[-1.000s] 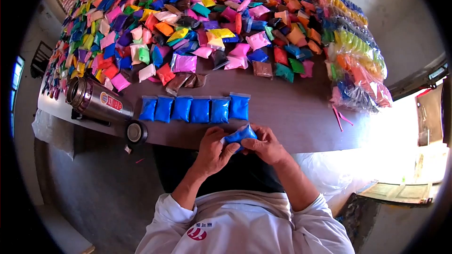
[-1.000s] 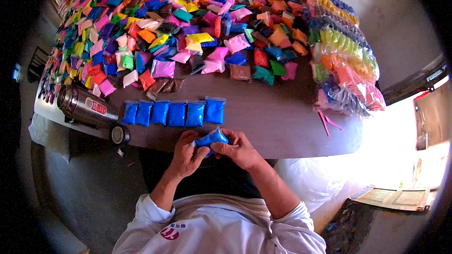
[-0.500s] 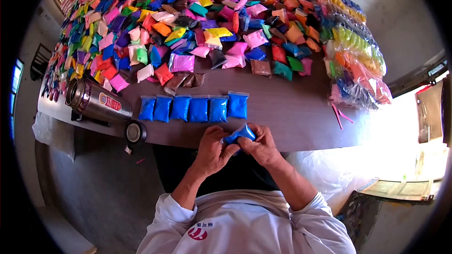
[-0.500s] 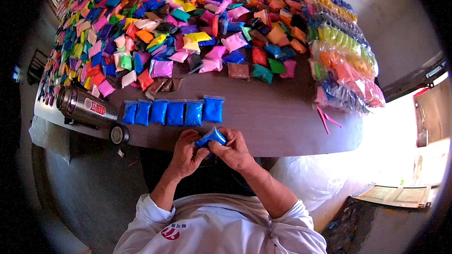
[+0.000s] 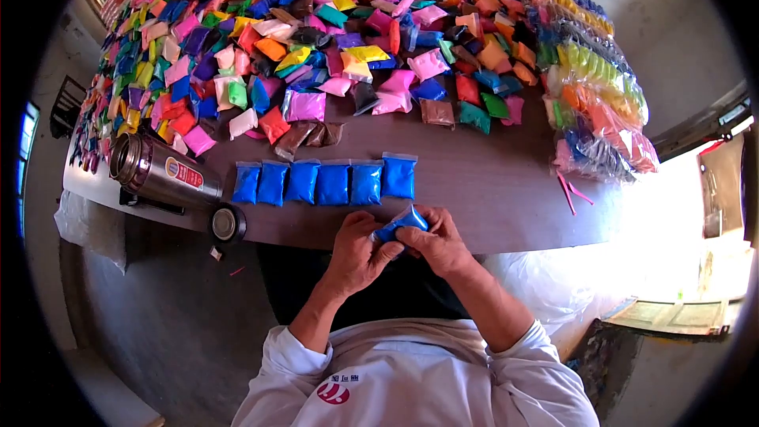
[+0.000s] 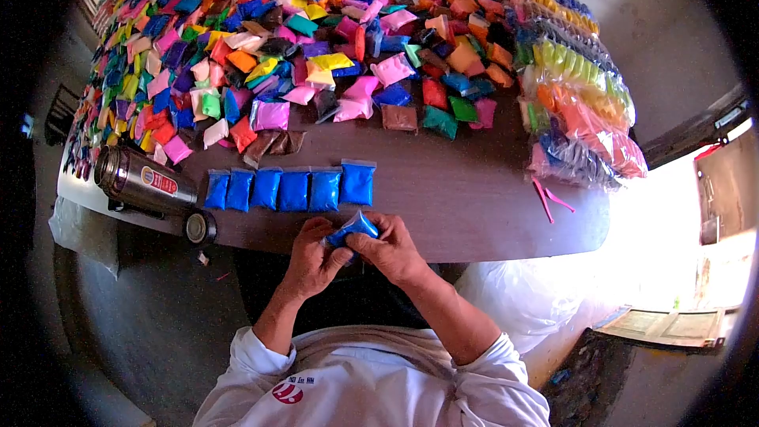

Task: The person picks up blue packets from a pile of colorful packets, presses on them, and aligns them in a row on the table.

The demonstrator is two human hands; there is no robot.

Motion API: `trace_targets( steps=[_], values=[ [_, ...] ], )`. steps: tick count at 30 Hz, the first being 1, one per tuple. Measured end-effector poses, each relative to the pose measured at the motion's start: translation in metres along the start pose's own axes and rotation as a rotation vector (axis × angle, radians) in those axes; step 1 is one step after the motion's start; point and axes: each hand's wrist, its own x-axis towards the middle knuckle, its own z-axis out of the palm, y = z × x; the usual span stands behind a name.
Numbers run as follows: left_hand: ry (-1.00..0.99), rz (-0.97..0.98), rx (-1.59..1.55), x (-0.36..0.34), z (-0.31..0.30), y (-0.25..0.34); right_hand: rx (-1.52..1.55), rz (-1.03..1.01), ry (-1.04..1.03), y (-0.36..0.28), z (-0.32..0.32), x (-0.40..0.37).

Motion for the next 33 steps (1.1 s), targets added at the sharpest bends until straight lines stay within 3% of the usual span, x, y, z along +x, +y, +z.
trace_targets(
  steps=[4, 9, 16, 19, 22, 24, 28, 30, 33],
  values=[
    [0.070, -0.059, -0.029, -0.007, 0.004, -0.008, 0.062, -0.021, 0.019, 0.004, 0.000, -0.005],
    [-0.071, -0.190, -0.089, -0.006, -0.001, -0.005, 0.288, 0.039, 0.005, 0.004, -0.005, -0.005],
    [-0.056, -0.133, -0.080, -0.013, 0.004, -0.015, 0.124, -0.057, 0.040, 0.012, -0.004, -0.005],
    [-0.027, -0.211, -0.206, -0.012, 0.005, -0.012, 0.126, -0.068, 0.060, 0.009, 0.000, -0.006],
    [0.030, -0.130, -0.076, -0.004, 0.001, -0.003, 0.156, -0.068, 0.066, 0.008, 0.001, -0.005],
    [-0.092, -0.074, -0.066, -0.002, -0.003, -0.002, 0.160, -0.054, 0.065, 0.011, -0.001, -0.005],
    [-0.105, -0.013, -0.036, -0.003, 0.000, -0.008, 0.132, -0.102, 0.044, 0.015, -0.002, -0.003],
    [0.062, -0.111, -0.146, -0.006, 0.007, -0.007, 0.113, -0.086, 0.052, 0.010, 0.001, -0.005],
    [0.060, -0.087, -0.049, -0.002, 0.004, -0.002, 0.164, -0.052, 0.092, 0.002, 0.004, -0.006]
  ],
)
